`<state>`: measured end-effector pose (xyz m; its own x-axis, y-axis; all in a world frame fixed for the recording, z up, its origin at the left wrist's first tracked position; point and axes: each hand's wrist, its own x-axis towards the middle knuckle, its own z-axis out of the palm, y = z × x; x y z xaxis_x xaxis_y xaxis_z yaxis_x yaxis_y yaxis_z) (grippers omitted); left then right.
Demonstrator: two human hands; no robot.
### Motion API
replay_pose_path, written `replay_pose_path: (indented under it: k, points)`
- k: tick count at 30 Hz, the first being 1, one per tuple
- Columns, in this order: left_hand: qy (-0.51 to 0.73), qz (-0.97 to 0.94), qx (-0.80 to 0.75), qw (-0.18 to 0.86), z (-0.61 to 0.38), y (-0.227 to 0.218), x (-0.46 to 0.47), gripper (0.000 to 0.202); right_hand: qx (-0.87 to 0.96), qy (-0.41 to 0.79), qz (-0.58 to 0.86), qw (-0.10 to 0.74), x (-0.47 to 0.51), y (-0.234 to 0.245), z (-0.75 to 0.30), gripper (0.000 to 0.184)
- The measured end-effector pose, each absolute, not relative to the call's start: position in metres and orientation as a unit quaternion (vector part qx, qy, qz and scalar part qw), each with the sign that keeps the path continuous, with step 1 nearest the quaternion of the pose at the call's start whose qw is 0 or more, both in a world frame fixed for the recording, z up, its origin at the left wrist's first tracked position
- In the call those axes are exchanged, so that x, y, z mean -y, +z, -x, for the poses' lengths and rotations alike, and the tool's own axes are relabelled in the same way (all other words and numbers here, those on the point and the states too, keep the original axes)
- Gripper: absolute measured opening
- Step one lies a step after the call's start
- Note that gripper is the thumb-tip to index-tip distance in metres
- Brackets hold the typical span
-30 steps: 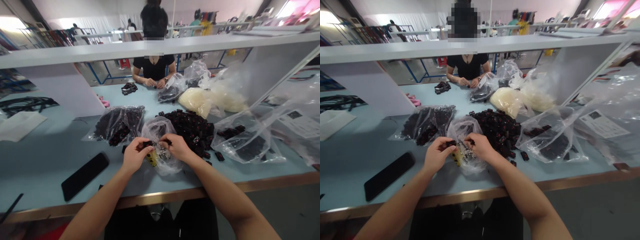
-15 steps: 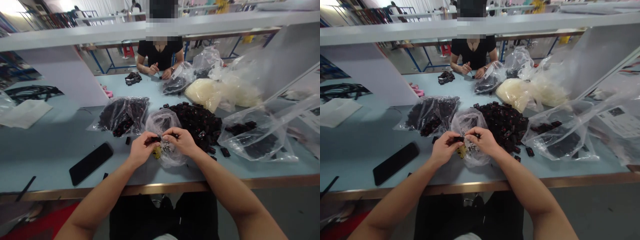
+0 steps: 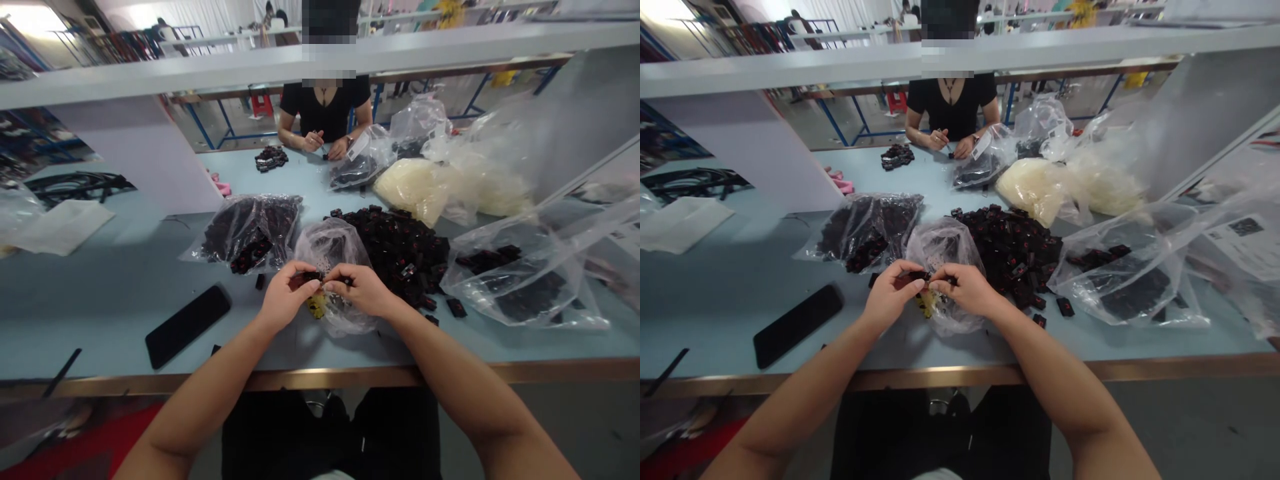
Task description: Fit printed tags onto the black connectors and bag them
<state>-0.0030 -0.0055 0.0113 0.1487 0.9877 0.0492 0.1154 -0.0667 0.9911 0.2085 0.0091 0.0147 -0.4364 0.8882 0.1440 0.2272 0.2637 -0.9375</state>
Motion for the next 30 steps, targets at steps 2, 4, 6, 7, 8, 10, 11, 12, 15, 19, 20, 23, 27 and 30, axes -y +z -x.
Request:
replay_pose_path:
  k: [2, 4, 6, 7, 8, 10, 11, 12, 15, 19, 20, 23, 27, 30]
  points:
    - [0.450, -0.553, -0.461, 0.528, 0.002, 0.011, 0.005, 0.030, 0.708, 0.457, 0.395, 0.365, -0.009, 0.016, -0.209, 0.017]
    - [0.455, -0.533, -0.445, 0.557, 0.001, 0.011, 0.005, 0.034, 0.705, 0.449, 0.399, 0.377, -0.010, 0.016, -0.210, 0.017]
    - [0.458, -0.519, -0.433, 0.578, 0.001, 0.010, 0.005, 0.039, 0.699, 0.443, 0.405, 0.389, -0.010, 0.017, -0.211, 0.016]
    - [0.457, -0.513, -0.429, 0.587, 0.001, 0.009, 0.004, 0.041, 0.695, 0.442, 0.408, 0.394, -0.011, 0.017, -0.211, 0.016]
    - [0.454, -0.506, -0.428, 0.596, 0.001, 0.008, 0.004, 0.043, 0.691, 0.442, 0.410, 0.400, -0.011, 0.017, -0.212, 0.016]
    - [0.452, -0.492, -0.426, 0.610, 0.001, 0.006, 0.004, 0.047, 0.684, 0.442, 0.413, 0.408, -0.011, 0.016, -0.212, 0.017]
    - [0.453, -0.485, -0.426, 0.614, 0.001, 0.005, 0.005, 0.048, 0.681, 0.443, 0.415, 0.410, -0.011, 0.016, -0.212, 0.016]
    - [0.456, -0.479, -0.424, 0.619, 0.002, 0.004, 0.005, 0.048, 0.678, 0.444, 0.417, 0.411, -0.011, 0.015, -0.211, 0.016]
    - [0.461, -0.456, -0.409, 0.642, 0.002, 0.000, 0.007, 0.046, 0.672, 0.443, 0.427, 0.413, -0.013, 0.013, -0.211, 0.016]
    - [0.449, -0.423, -0.373, 0.693, 0.003, -0.005, 0.010, 0.049, 0.672, 0.424, 0.440, 0.418, -0.014, 0.011, -0.213, 0.014]
    - [0.442, -0.413, -0.367, 0.707, 0.004, -0.006, 0.012, 0.050, 0.670, 0.418, 0.446, 0.421, -0.014, 0.010, -0.213, 0.014]
    - [0.423, -0.389, -0.352, 0.739, 0.005, -0.009, 0.016, 0.049, 0.664, 0.403, 0.456, 0.435, -0.013, 0.008, -0.215, 0.014]
    - [0.421, -0.381, -0.332, 0.753, 0.006, -0.011, 0.018, 0.041, 0.660, 0.399, 0.461, 0.438, -0.011, 0.007, -0.215, 0.014]
    - [0.431, -0.381, -0.332, 0.748, 0.007, -0.013, 0.015, 0.040, 0.663, 0.393, 0.465, 0.436, -0.012, 0.007, -0.212, 0.014]
